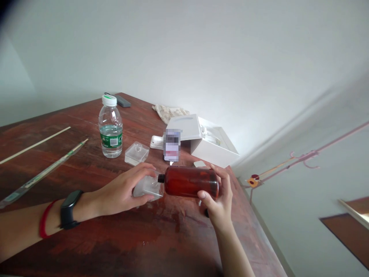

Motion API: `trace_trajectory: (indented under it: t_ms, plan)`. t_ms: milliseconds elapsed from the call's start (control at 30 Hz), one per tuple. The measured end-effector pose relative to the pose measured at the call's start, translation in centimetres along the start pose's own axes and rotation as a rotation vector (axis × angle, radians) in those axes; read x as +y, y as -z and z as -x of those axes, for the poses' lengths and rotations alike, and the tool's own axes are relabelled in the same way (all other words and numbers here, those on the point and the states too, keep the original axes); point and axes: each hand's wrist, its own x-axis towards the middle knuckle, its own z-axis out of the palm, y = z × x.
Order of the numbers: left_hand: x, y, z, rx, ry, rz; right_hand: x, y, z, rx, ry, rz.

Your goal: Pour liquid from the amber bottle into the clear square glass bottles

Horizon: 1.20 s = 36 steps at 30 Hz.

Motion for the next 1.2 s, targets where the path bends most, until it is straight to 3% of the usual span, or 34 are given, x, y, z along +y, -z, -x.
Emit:
trace_trajectory:
  t_ms: [333,1200]
  plan:
    - [0.3,0.1,-0.1,0.01,0.0,0.0,-1.5,-0.8,-0.6,-0.005,0.067,0.041]
    - [0.2,0.1,0.0,0.006,0.004,-0.004,-1.1,-0.5,-0.3,0.004,0.055,0.005]
